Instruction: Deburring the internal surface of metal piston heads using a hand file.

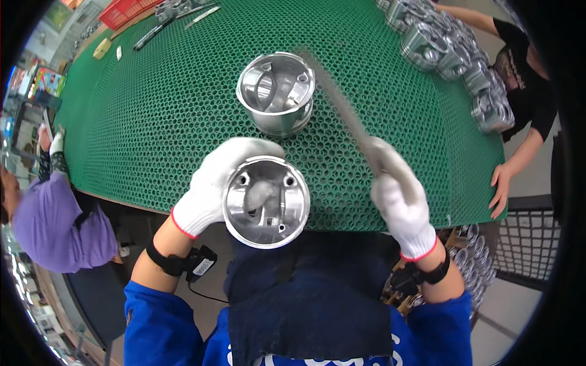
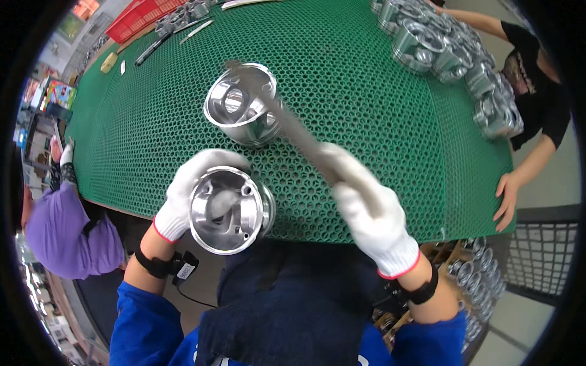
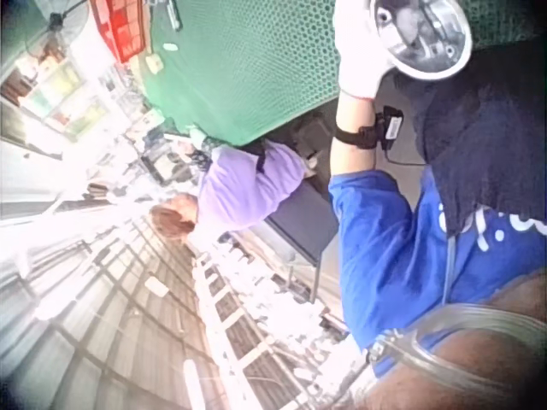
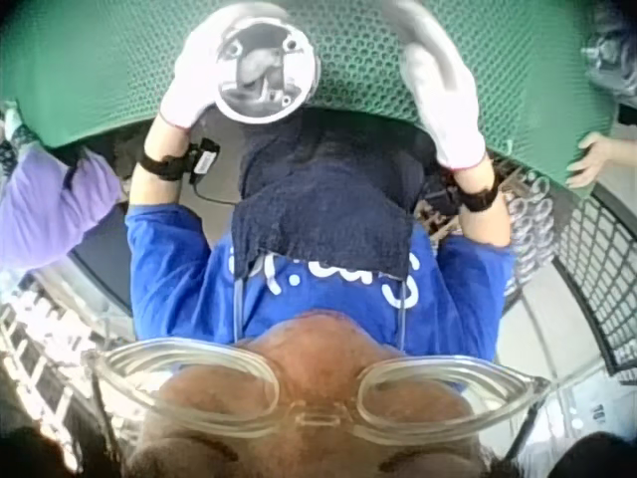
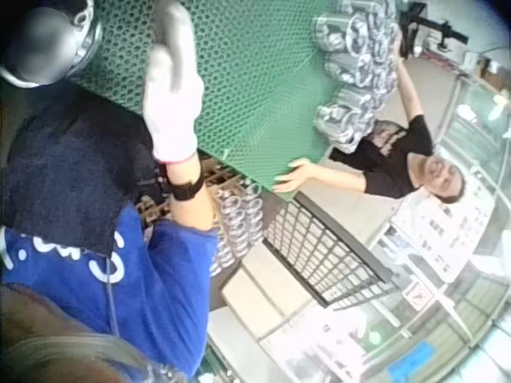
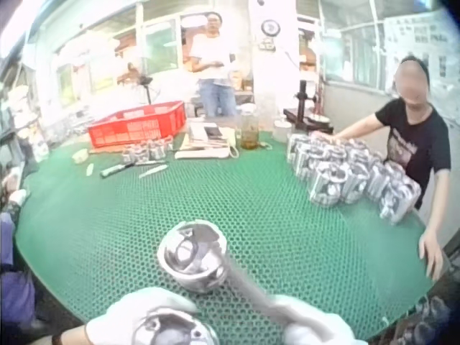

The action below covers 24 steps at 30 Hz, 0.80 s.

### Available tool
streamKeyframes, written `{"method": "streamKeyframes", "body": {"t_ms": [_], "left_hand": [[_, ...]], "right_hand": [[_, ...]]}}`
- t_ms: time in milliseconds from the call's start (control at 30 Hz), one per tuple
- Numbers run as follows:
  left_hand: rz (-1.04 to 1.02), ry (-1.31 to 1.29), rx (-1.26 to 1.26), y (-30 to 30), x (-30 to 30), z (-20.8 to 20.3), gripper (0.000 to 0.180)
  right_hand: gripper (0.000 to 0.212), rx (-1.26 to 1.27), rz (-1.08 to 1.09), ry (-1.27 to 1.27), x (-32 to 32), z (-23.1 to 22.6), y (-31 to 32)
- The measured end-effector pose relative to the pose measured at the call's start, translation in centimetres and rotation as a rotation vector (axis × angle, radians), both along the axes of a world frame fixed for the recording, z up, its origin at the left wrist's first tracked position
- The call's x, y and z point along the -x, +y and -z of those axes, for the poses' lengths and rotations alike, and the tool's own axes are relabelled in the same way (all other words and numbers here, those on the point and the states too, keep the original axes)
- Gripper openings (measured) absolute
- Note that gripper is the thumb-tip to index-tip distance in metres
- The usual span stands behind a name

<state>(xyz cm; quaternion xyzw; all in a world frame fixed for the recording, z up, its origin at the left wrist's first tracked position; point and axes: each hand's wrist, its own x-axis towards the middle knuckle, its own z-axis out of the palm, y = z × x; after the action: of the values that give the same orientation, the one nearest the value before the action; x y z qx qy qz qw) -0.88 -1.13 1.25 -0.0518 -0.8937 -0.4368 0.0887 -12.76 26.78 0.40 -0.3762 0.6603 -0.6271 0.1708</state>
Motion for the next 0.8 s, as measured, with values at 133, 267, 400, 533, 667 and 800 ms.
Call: {"method": "streamKeyframes", "body": {"t_ms": [133, 267, 400, 533, 667, 800], "left_hand": [[-0.626, 0.267, -0.935, 4.0, -1.5, 0.5, 0.084], [-0.107, 0.335, -0.468, 3.5, -3.6, 3.3, 0.12], [-0.085, -0.038, -0.469, 2.6, -2.0, 1.4, 0.135], [-0.244, -0.063, -1.007, 5.3, -2.7, 1.8, 0.124], [-0.195, 0.342, 0.386, 3.3, -5.6, -0.7, 0.077], [-0.183, 0.144, 0.49, 4.3, -6.1, -2.7, 0.085]], "right_hand": [[0.058, -0.01, 0.274, -0.254, -1.3, 1.4, 4.0], [0.059, 0.031, 0.185, -0.425, -0.6, 0.6, 2.2], [0.057, 0.039, 0.151, -0.45, -0.4, 0.4, 3.0], [0.056, 0.195, 0.112, -0.415, -0.2, 2.4, 2.5], [0.054, 0.113, 0.015, -0.532, -0.6, 1.5, 1.6], [0.052, 0.065, 0.083, -0.477, -0.7, 0.7, 2.4]]}}
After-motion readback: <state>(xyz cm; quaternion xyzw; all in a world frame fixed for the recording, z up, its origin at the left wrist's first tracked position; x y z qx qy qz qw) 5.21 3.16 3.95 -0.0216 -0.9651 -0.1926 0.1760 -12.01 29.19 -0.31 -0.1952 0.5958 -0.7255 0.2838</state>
